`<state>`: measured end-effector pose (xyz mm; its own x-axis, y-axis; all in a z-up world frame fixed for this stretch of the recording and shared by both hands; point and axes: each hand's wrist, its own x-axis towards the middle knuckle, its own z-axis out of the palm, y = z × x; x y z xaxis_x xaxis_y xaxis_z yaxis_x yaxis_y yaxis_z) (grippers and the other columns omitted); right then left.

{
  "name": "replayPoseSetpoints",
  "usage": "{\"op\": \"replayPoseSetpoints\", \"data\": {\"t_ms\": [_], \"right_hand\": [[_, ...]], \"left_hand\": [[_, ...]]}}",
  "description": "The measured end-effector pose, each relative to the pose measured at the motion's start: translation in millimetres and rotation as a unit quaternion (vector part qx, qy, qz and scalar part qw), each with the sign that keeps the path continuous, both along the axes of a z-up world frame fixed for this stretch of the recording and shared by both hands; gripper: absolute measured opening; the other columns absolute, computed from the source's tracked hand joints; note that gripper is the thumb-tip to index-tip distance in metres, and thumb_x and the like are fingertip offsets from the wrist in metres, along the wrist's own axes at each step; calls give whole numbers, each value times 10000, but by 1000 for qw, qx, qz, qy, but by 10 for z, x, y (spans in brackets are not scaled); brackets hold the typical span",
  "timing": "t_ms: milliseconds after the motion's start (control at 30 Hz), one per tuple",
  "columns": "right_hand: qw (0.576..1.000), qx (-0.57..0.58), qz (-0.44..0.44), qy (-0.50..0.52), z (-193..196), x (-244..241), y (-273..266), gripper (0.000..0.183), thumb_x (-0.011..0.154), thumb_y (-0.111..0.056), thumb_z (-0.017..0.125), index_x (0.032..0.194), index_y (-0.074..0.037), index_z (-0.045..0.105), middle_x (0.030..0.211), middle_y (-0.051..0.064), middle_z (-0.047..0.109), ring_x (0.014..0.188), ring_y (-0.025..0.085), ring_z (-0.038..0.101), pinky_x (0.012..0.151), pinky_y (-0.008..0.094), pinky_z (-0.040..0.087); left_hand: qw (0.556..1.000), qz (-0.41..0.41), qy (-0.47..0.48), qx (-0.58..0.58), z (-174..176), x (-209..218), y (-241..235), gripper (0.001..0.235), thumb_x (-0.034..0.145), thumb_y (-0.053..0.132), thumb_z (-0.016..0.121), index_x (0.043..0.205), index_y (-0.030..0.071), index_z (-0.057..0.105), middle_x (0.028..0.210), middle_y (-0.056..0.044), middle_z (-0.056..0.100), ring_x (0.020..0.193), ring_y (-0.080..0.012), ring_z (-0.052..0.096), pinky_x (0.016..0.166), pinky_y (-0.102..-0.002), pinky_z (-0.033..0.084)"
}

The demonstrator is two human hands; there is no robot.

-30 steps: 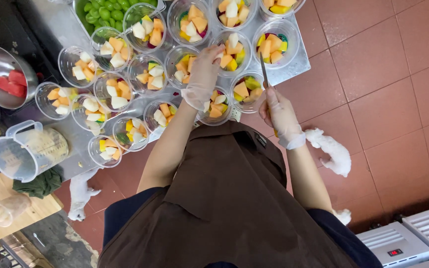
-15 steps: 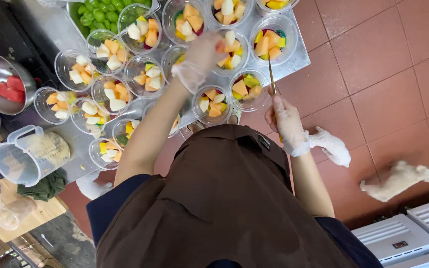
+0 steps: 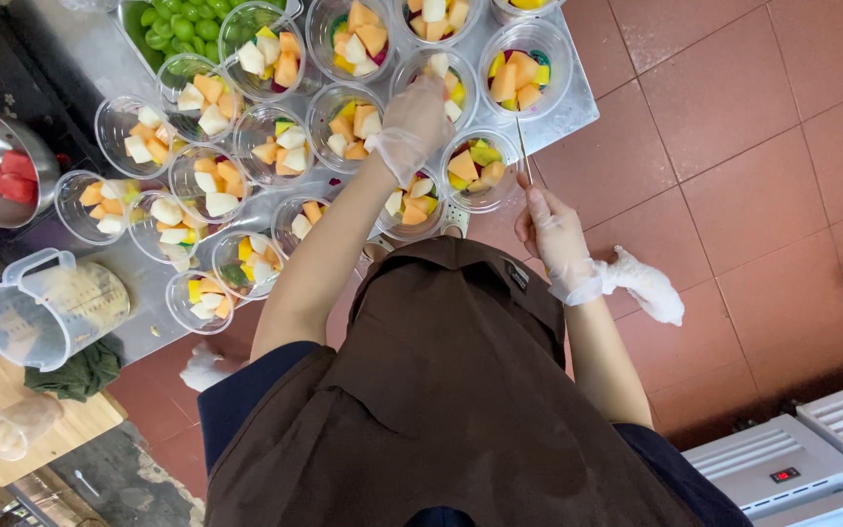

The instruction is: The recorder slices various fruits including apples and watermelon and assembles them into clear plastic cups with other fruits like grapes and lychees.

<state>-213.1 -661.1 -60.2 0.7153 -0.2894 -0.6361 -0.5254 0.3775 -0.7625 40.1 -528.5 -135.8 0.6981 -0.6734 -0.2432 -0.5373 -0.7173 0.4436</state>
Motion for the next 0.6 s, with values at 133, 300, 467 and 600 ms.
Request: {"op": "replayPoseSetpoints", "data": {"t_ms": [133,300,467,600], "right_hand": [[1000,-17,16,9,-40,-20,-34,647,1050,-490,496,1490,-18,541,622,-24,517,454,33,358,425,216,284],[1000,10,9,-6,-88,3,-53,653,1041,-499,498,1492,-26,518,616,-23,502,445,36,331,417,218,251],[1000,2,13,-11,-108,-28,-67,668,1040,-509,510,1492,-17,535,635,-22,509,464,32,344,428,214,264],[1000,16,9,-8,-180,-61,-64,673,1025,-506,521,1497,-26,519,625,-17,499,451,35,333,418,216,248]], "left_hand": [[996,46,21,-68,38,101,148,269,796,156,746,1017,62,624,1015,-160,676,925,-366,688,810,-486,552],[994,9,-28,-106,-296,27,122,153,857,77,696,994,71,630,1049,-160,661,987,-366,671,845,-486,537],[985,-79,-88,-122,-156,49,99,328,742,56,728,1061,59,653,1096,-188,645,1008,-382,653,855,-471,529],[988,-133,-65,-43,-204,102,16,385,725,158,823,1056,59,652,1100,-179,638,1029,-379,644,878,-482,520]]}}
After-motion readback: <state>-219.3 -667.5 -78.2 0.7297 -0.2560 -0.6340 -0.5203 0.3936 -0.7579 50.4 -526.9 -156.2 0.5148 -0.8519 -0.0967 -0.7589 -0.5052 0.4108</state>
